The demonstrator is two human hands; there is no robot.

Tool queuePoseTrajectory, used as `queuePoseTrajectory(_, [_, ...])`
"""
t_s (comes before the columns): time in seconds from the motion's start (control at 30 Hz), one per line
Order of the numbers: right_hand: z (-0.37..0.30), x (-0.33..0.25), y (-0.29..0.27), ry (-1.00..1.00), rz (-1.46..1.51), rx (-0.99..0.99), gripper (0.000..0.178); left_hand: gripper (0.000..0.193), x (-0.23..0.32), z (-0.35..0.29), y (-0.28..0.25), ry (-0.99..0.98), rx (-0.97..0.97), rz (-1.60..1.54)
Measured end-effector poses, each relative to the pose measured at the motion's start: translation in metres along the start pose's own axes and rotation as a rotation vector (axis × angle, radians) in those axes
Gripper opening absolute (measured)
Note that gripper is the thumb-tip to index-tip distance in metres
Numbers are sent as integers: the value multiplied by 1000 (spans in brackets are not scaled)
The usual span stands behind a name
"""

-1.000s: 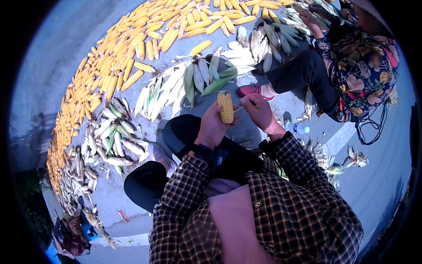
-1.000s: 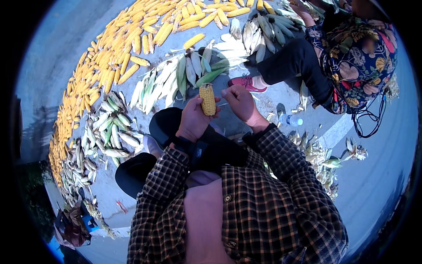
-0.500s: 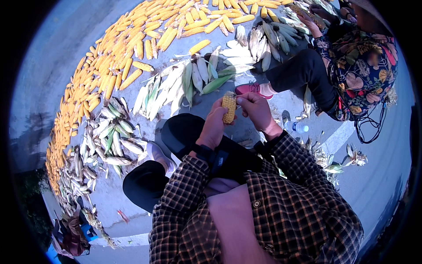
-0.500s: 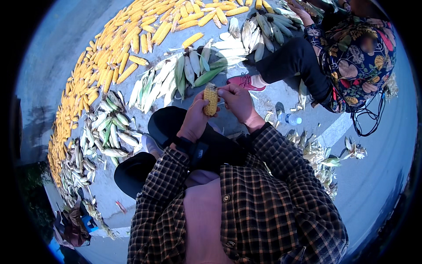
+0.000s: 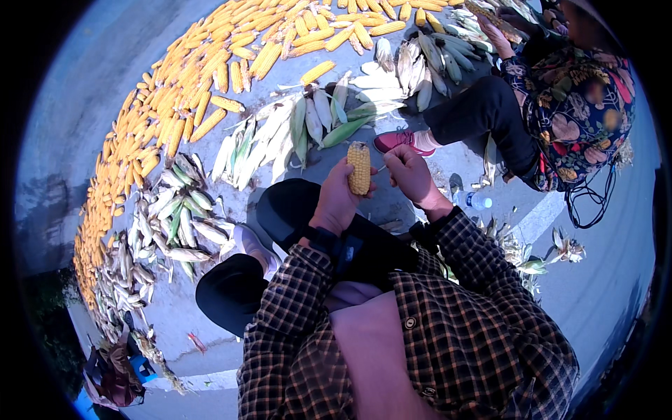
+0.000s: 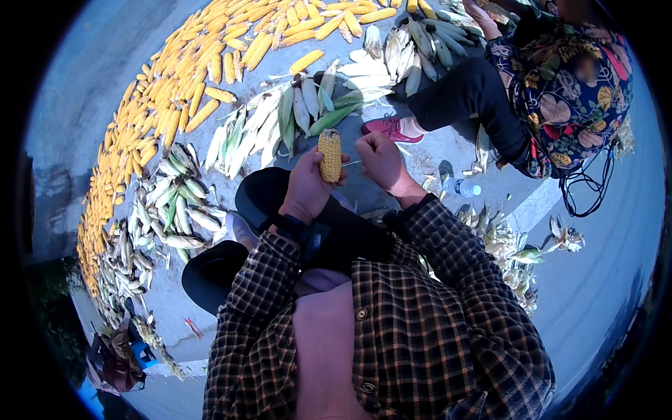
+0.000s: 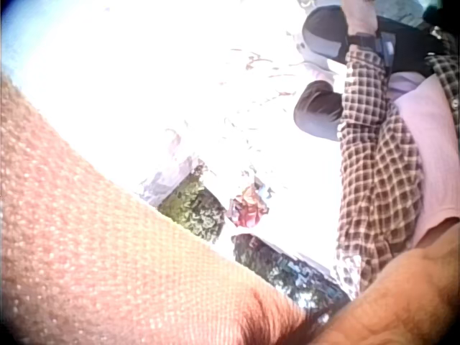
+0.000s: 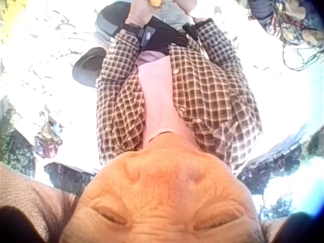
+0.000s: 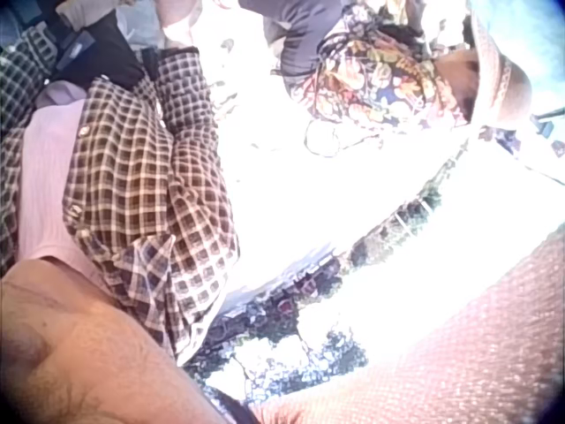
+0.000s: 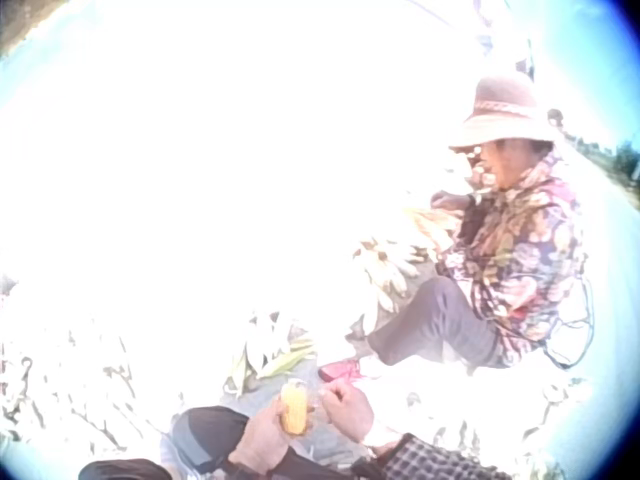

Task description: The person sits on a paved surface outdoors and shucks corn cobs by hand. They repeatedly pick up husked corn, remove the remaining husks and silk, and place the cleaned cobs into a large pile on the ground. Another person is visible nearby performing the same task.

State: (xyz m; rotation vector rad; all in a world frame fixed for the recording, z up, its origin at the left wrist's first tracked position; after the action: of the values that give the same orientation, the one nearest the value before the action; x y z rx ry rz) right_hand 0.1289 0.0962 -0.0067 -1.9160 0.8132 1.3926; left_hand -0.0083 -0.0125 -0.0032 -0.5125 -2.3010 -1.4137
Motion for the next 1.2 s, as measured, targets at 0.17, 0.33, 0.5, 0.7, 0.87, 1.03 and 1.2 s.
queuePoseTrajectory(0.17, [12,30,-23,-235,-507,-24,23,38,1,5,-1,-2,8,-71])
queuePoseTrajectory(0.33, [6,-2,-9,-140,-228,-25,31,36,3,5,0,-12,24,-38])
queuePoseTrajectory(0.5, [10,-19,3,6,92,-94,25,38,5,9,9,13,73,128])
queuePoseTrajectory(0.7, [17,-19,2,25,88,-70,21,40,8,11,12,58,149,271])
queuePoseTrajectory(0.87, [19,-14,0,2,72,-55,20,39,8,15,8,18,120,190])
queuePoseTrajectory(1.03, [22,5,-9,51,-150,-116,23,37,11,16,2,-59,123,-80])
queuePoseTrajectory(1.2, [19,-7,-8,-202,-331,13,27,39,12,17,0,-61,99,-83])
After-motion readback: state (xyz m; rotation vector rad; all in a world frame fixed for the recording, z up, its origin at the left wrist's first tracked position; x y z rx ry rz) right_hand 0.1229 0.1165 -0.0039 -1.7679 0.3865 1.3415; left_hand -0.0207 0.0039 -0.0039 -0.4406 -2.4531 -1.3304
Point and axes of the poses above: each hand's wrist, its own z-axis towards the middle knuckle, its own y-axis out of the palm, x = y × z, the point moved 3 cm from there along z, towards the middle knuckle, and after that the axes turned 8 degrees about -z, right-handed, at the moved point
